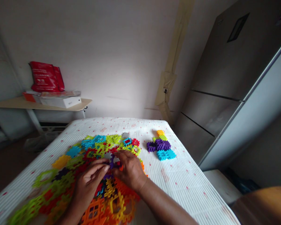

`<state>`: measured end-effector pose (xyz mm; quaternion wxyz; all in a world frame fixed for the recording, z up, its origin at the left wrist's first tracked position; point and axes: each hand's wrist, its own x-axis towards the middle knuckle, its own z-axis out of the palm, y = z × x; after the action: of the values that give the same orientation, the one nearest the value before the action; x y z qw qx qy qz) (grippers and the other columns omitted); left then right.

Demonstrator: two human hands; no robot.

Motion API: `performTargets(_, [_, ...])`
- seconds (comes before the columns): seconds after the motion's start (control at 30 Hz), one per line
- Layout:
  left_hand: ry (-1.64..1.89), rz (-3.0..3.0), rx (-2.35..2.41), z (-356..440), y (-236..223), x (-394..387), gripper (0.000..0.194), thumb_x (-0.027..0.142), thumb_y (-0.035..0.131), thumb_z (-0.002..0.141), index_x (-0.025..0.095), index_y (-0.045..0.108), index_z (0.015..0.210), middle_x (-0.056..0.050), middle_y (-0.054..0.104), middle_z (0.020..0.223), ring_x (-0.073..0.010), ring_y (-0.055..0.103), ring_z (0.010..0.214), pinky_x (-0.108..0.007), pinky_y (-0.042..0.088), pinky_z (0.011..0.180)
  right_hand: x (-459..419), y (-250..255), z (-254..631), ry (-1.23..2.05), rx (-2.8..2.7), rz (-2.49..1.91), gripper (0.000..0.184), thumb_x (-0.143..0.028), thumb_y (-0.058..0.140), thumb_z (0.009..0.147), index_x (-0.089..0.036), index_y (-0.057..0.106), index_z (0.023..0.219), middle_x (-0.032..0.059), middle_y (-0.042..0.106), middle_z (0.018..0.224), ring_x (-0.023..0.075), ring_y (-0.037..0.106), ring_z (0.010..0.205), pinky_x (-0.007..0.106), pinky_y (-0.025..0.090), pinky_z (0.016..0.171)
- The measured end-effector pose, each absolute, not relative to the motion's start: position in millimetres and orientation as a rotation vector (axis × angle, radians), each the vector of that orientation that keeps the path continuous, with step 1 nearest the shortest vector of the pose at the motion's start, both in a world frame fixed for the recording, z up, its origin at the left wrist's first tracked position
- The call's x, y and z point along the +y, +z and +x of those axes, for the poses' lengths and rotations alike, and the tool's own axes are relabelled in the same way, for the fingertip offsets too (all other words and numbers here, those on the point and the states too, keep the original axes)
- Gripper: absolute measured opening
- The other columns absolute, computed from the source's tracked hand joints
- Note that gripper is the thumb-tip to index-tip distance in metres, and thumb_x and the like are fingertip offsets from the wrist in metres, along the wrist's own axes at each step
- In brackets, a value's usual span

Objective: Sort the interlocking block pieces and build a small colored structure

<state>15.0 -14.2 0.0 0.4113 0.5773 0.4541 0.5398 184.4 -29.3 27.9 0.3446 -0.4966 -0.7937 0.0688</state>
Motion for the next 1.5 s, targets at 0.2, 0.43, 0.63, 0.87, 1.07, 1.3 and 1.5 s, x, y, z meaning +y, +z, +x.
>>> performTargets(0.2, [1.345,1.448,1.134,14,-5,-11,0.030,0.048,0.070,0.064,0.018,0.072,0.070,-0.009,0.067,0.097,-0.0216,0.064,0.083,-0.029,0.056,0.073,-8,24,219,0.053,-2.006,-1.633,0.043,-0.021,0.058,0.080,-0.022,0.053,0.123,0.0080,0.057,0.125,0.0191,0.061,0.103,0.028,0.048,0.085])
performTargets(0.43, [1.348,1.396,1.123,14,-9,-9,0.032,0.048,0.071,0.063,0.017,0.072,0.072,-0.009,0.066,0.098,-0.0208,0.065,0.081,-0.030,0.056,0.073,10,15,269,-0.094,-1.885,-1.981,0.040,-0.012,0.049,0.079,-0.022,0.057,0.117,0.0055,0.061,0.118,0.0165,0.063,0.096,0.022,0.046,0.080])
performTargets(0.63, [1.357,1.425,1.122,15,-8,-11,0.032,0.048,0.070,0.064,0.017,0.071,0.071,-0.009,0.067,0.099,-0.0216,0.064,0.082,-0.030,0.056,0.073,18,-4,295,-0.118,-1.823,-2.145,0.040,-0.005,0.043,0.079,-0.020,0.058,0.114,0.0064,0.062,0.114,0.0146,0.063,0.095,0.020,0.044,0.078])
performTargets(0.87, [1.355,1.453,1.121,14,-9,-11,0.032,0.048,0.069,0.066,0.017,0.071,0.071,-0.010,0.067,0.098,-0.0218,0.065,0.082,-0.031,0.056,0.073,20,-7,297,-0.126,-1.797,-2.192,0.033,-0.005,0.043,0.081,-0.017,0.061,0.107,0.0084,0.062,0.113,0.0141,0.063,0.093,0.020,0.044,0.075])
performTargets(1.07, [1.358,1.432,1.117,14,-9,-11,0.030,0.047,0.070,0.065,0.017,0.072,0.072,-0.009,0.067,0.097,-0.0215,0.065,0.082,-0.030,0.056,0.072,21,-7,298,-0.143,-1.780,-2.223,0.027,-0.008,0.040,0.085,-0.016,0.065,0.094,0.0082,0.065,0.104,0.0137,0.064,0.087,0.019,0.043,0.068])
performTargets(1.3, [1.353,1.423,1.116,14,-6,-12,0.031,0.048,0.071,0.063,0.017,0.071,0.069,-0.010,0.067,0.096,-0.0216,0.065,0.081,-0.030,0.056,0.072,21,-11,299,-0.167,-1.774,-2.220,0.028,-0.007,0.041,0.086,-0.018,0.066,0.093,0.0062,0.065,0.100,0.0132,0.064,0.083,0.019,0.042,0.065])
performTargets(1.5, [1.351,1.444,1.132,15,-6,-12,0.033,0.050,0.070,0.063,0.018,0.071,0.069,-0.010,0.067,0.097,-0.0223,0.065,0.081,-0.031,0.056,0.072,22,-16,298,-0.180,-1.778,-2.185,0.028,-0.009,0.041,0.089,-0.019,0.065,0.096,0.0061,0.065,0.100,0.0131,0.064,0.084,0.018,0.042,0.066])
